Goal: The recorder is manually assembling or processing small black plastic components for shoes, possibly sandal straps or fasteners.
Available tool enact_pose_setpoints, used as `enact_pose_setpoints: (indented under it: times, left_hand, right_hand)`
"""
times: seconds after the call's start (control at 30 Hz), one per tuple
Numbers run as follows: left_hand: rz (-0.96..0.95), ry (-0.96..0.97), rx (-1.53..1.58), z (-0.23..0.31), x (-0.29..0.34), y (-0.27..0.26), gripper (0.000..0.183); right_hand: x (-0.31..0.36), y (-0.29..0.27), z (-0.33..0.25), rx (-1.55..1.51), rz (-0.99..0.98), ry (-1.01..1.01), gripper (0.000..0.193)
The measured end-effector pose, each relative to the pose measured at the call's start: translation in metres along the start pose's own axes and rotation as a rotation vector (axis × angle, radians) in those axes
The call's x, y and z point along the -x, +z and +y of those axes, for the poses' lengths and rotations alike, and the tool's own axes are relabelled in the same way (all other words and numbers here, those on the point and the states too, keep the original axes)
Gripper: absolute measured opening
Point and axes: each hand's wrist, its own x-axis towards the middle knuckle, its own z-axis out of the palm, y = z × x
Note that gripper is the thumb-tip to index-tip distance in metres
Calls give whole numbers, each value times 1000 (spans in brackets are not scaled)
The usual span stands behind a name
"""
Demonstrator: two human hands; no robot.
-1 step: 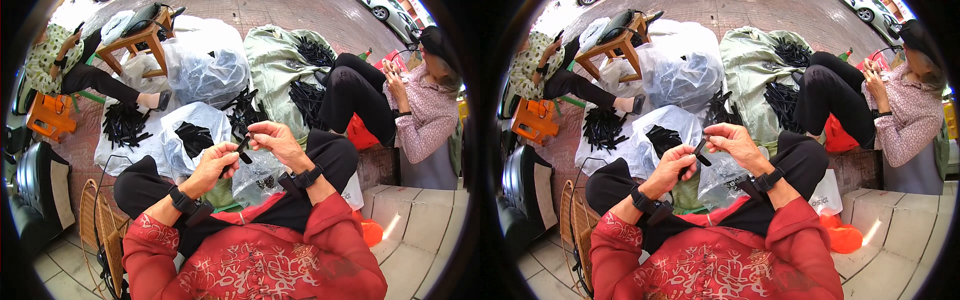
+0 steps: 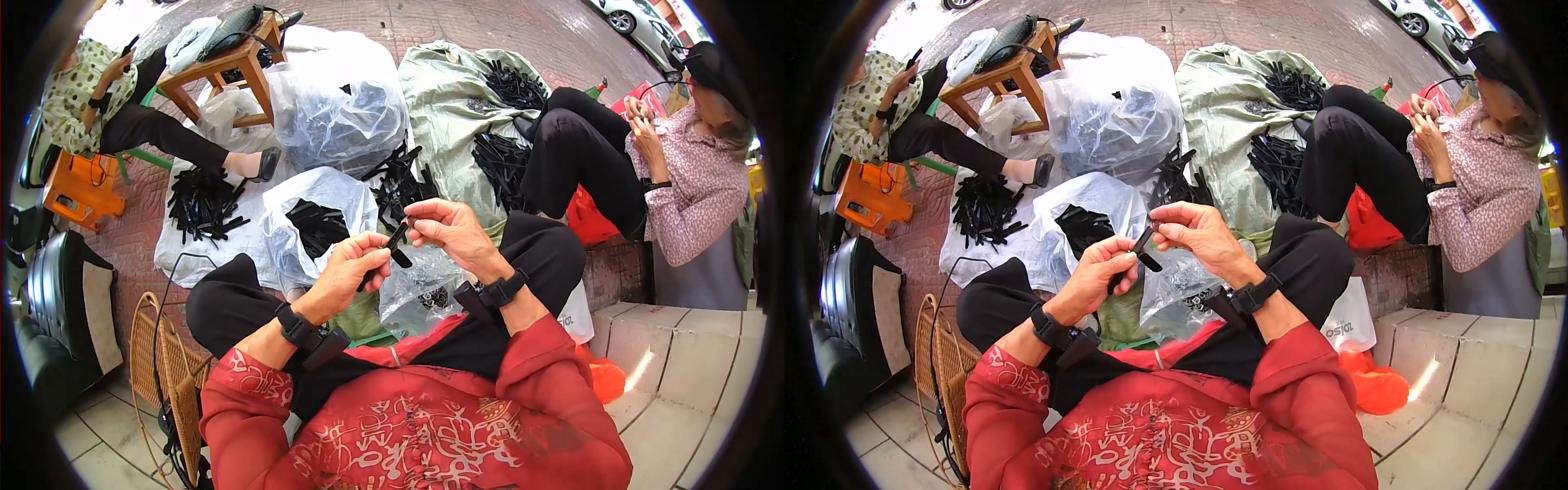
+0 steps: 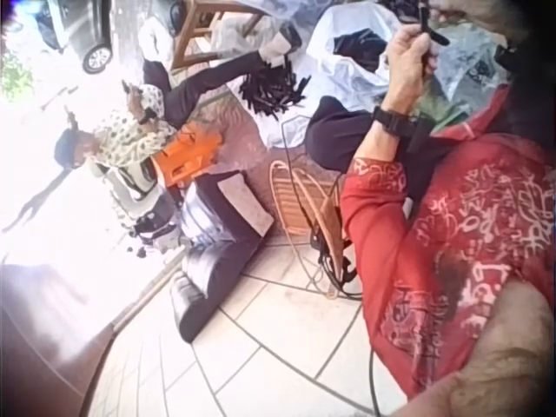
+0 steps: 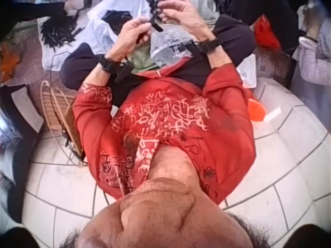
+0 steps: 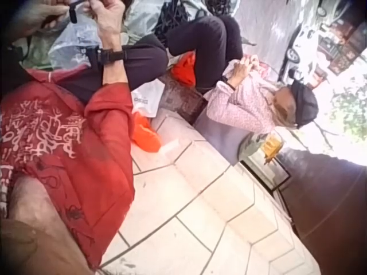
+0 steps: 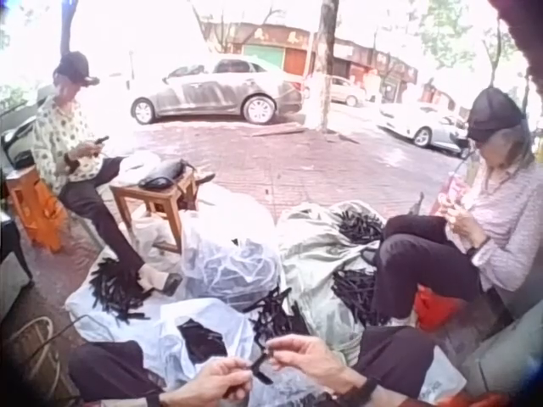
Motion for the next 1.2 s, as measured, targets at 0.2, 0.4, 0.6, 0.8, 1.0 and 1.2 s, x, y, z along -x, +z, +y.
enact_pose_setpoints:
  times: [0.2,0.4,0.6,0.8,1.0,1.2]
  left_hand:
    - [-42,-22,25,-3,0,-2,14]
    - [-64,-60,19,-3,-2,-5,12]
    - [-93,-82,-14,-2,-5,-8,13]
    - [-157,-31,5,-5,-5,-7,16]
    - [-233,-18,142,-9,-7,-2,16]
    - [-232,-55,215,-6,-5,1,14]
  right_hand:
    - [4,2,3,-5,-57,20,25]
    - [4,3,3,22,-101,11,25]
    - [7,2,-3,263,-149,-32,22]
    - [11,4,5,-30,-209,34,23]
    - [16,11,5,-23,-157,-40,26]
    - [14,8,7,53,-126,-80,24]
